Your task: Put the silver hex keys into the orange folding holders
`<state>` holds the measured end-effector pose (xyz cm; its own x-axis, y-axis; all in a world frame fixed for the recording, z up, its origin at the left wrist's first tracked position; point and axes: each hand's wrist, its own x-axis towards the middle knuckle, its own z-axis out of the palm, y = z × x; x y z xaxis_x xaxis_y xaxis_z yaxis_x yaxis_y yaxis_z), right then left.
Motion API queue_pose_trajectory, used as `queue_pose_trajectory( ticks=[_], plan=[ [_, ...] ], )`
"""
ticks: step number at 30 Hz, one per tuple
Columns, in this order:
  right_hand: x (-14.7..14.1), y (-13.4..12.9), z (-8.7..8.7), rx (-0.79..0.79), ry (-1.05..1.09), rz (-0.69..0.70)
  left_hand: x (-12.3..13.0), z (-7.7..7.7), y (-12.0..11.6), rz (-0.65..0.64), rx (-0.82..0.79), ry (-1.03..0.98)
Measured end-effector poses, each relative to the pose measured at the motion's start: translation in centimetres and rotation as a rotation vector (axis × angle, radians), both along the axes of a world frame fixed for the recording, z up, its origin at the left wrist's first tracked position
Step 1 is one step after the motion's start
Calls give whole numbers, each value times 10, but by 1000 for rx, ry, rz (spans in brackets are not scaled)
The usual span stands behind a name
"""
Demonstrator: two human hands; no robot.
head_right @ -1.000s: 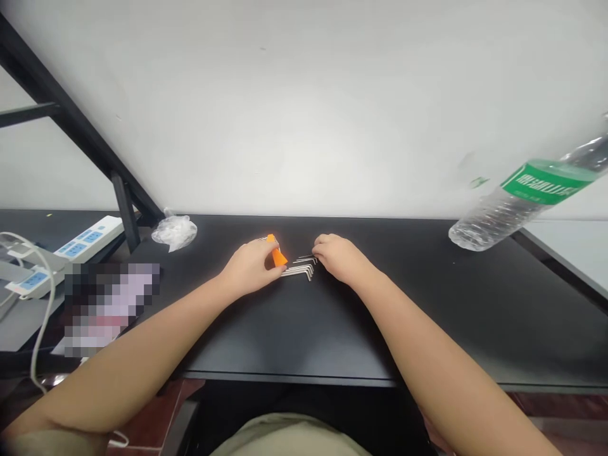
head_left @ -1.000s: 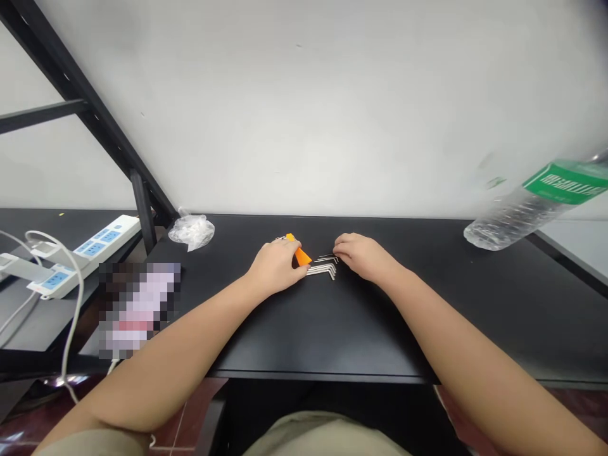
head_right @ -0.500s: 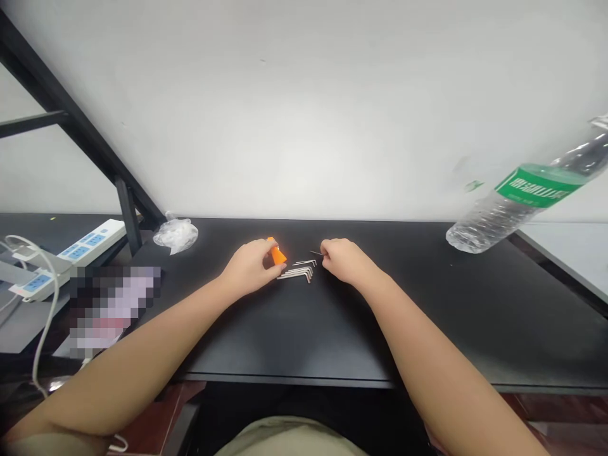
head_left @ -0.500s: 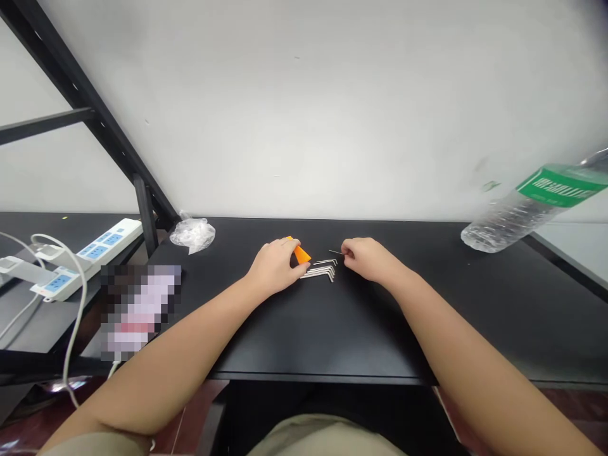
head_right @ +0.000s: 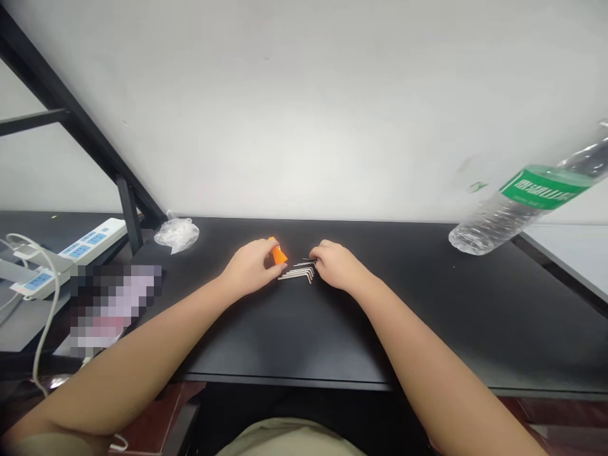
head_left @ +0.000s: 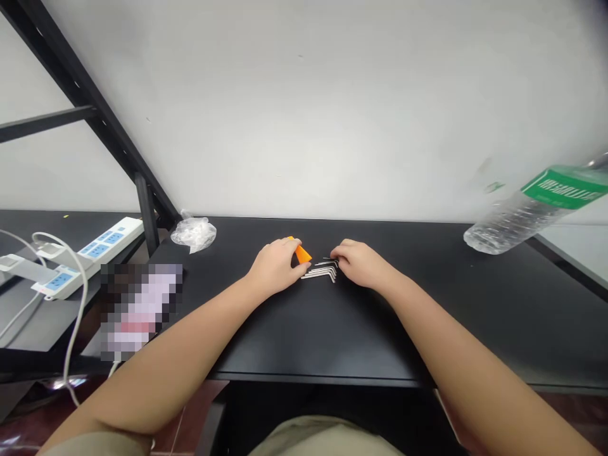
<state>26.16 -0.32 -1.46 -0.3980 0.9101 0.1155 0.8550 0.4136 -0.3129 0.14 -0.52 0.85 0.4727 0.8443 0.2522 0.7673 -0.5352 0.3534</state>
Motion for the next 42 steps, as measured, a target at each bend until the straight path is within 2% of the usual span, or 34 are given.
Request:
queue_pose_trajectory(
  ticks=[4, 10, 19, 31, 37, 42],
  plan=[
    [-11, -13, 6, -54, 22, 85, 0, 0, 1, 3, -11, 9],
    [-15, -21, 13, -96, 54, 130, -2, 1, 3, -8, -14, 15],
    [-10, -15, 7, -66, 25, 87, -16, -4, 20, -143, 42, 58],
    [-1, -17, 9, 0, 72, -24, -12, -4, 18, -119, 22, 40],
    [-11, -22, 13, -16, -41, 64, -12, -6, 18, -135, 30, 26],
    [-22, -30, 12, -21, -81, 25, -11, -7, 17, -138, 16, 8]
  ],
)
